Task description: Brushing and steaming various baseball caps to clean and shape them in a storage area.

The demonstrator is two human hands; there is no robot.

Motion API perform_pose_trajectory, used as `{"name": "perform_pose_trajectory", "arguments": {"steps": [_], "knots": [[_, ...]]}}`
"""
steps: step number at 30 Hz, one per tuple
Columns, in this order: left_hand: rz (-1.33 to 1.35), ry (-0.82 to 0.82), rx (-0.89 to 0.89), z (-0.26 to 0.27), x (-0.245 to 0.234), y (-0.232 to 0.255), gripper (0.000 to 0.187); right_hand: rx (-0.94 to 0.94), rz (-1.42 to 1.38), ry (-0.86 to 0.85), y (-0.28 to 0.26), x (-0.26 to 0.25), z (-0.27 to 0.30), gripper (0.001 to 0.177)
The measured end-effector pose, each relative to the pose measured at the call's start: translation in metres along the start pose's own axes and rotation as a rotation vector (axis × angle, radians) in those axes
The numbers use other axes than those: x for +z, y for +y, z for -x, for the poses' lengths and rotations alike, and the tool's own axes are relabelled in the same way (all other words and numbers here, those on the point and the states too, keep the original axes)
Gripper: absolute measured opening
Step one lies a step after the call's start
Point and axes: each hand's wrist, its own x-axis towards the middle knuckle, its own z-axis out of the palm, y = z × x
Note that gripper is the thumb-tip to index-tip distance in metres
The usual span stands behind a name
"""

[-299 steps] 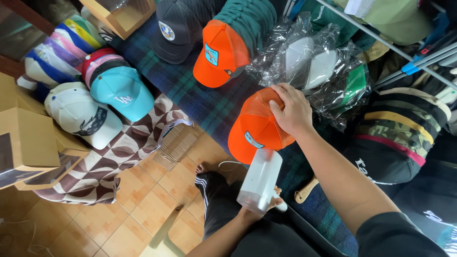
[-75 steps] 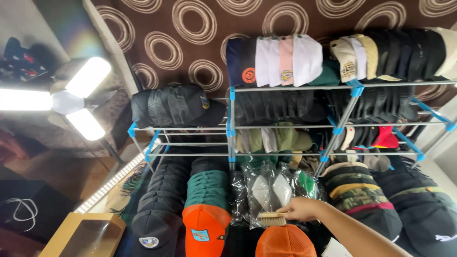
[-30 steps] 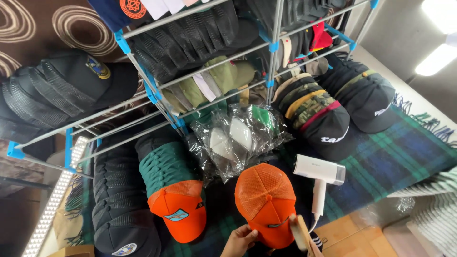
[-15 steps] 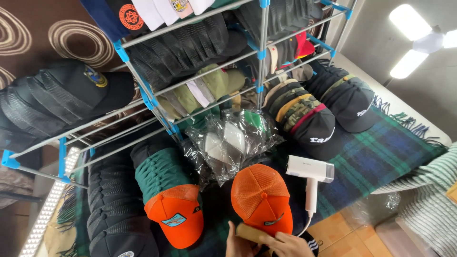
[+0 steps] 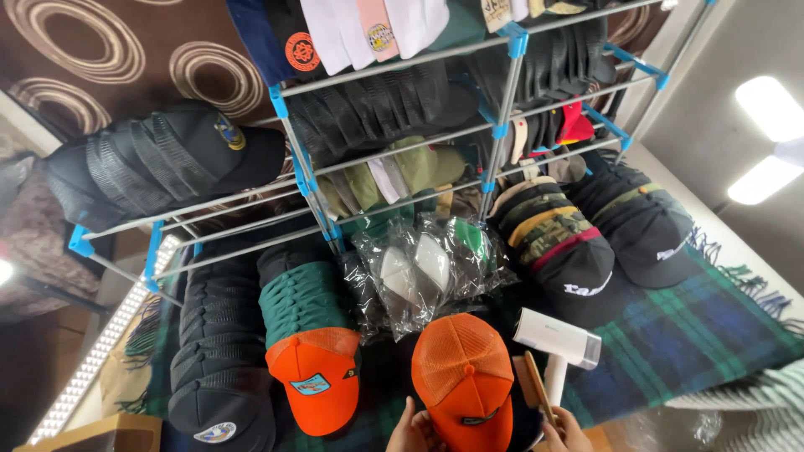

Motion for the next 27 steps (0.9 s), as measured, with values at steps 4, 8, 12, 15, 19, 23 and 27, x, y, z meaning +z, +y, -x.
{"name": "perform_pose_trajectory", "arguments": {"steps": [4,8,12,15,19,23,27], "knots": [[0.127,-0.103,0.048,0.011,0.012,-0.003,0.06,0.127,-0.151,-0.179,-0.195,-0.045,0.028,0.029],[0.161,-0.055,0.047,0.03,0.031,-0.005,0.064,-0.137,0.263,-0.249,-0.16,-0.018,-0.053,0.053],[0.048,0.038,0.101,0.059,0.048,-0.022,0.053,-0.231,0.423,-0.305,-0.143,-0.008,-0.083,0.055],[-0.063,0.111,0.237,0.066,0.05,-0.041,0.037,-0.336,0.437,-0.335,-0.129,-0.005,-0.097,0.054],[-0.029,0.16,0.54,0.048,0.041,-0.05,0.04,-0.399,0.235,-0.344,-0.134,-0.015,-0.111,0.052],[-0.234,0.169,0.75,0.084,0.063,-0.027,0.064,0.024,-0.244,-0.674,-0.222,-0.064,-0.049,0.048],[-0.405,0.17,0.702,0.103,0.072,-0.015,0.07,0.146,-0.169,-0.732,-0.261,-0.084,-0.025,0.059]]}}
